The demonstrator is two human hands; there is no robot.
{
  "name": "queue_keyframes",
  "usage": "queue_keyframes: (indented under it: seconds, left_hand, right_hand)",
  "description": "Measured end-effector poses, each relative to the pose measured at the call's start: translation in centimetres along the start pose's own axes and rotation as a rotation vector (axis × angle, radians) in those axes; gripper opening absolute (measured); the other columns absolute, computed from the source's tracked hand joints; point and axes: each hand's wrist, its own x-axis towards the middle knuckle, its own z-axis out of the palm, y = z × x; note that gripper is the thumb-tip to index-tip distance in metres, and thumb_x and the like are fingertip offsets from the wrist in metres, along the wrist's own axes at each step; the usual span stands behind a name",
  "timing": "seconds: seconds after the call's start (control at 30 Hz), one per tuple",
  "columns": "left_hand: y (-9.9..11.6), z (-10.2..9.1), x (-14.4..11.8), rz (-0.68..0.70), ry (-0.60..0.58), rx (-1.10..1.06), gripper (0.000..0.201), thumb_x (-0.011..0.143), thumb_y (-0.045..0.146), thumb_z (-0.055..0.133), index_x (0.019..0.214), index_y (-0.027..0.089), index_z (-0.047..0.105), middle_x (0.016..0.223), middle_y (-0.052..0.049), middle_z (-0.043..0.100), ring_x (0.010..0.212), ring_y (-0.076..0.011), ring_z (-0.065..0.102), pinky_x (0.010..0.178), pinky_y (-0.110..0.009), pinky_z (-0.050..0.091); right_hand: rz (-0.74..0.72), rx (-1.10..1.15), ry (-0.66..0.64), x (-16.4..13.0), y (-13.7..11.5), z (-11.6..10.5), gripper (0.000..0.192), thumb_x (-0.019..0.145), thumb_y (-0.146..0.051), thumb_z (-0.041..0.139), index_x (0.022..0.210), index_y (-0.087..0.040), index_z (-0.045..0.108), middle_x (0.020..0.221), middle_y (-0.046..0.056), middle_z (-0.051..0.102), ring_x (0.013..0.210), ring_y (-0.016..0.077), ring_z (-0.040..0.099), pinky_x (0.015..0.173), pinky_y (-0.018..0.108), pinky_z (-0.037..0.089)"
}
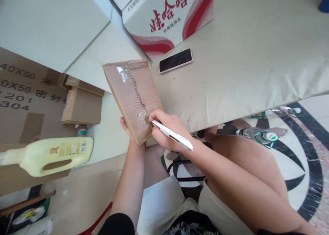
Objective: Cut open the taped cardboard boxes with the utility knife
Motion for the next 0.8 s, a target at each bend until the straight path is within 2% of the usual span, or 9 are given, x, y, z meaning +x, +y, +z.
queue_keyframes:
  seconds: [0.17,0.43,0.8]
  left_hand:
    - [0.0,0.0,0.0,0.019,-0.015,-0.007,0.065,0.085,0.072,0.047,0.116,0.022,0.074,0.113,-0.007,0.078,0.127,-0.0314,0.063,0.106,-0.044,0.052]
    - [0.0,0.1,0.0,0.016,0.043,0.032,0.066,0.083,0.075,0.047,0.113,0.023,0.075,0.117,-0.008,0.077,0.131,-0.0338,0.060,0.107,-0.047,0.052]
    - [0.0,0.7,-0.3,0.029,-0.021,0.029,0.065,0.087,0.073,0.042,0.111,0.023,0.075,0.109,-0.008,0.078,0.125,-0.0324,0.064,0.105,-0.046,0.053]
  right_hand:
    - [-0.008,0.001,0.004,0.0,0.0,0.0,0.018,0.075,-0.026,0.046,0.093,-0.025,0.049,0.069,-0.003,0.059,0.061,0.0163,0.049,0.061,0.029,0.035]
    - [-0.031,0.018,0.010,-0.1,0.1,0.0,0.018,0.075,-0.026,0.045,0.093,-0.025,0.049,0.068,-0.003,0.058,0.061,0.0160,0.048,0.061,0.029,0.035]
    - [0.017,0.038,-0.023,-0.2,-0.9,-0.5,0.018,0.075,-0.023,0.047,0.093,-0.024,0.049,0.070,-0.003,0.057,0.062,0.0159,0.047,0.064,0.030,0.035]
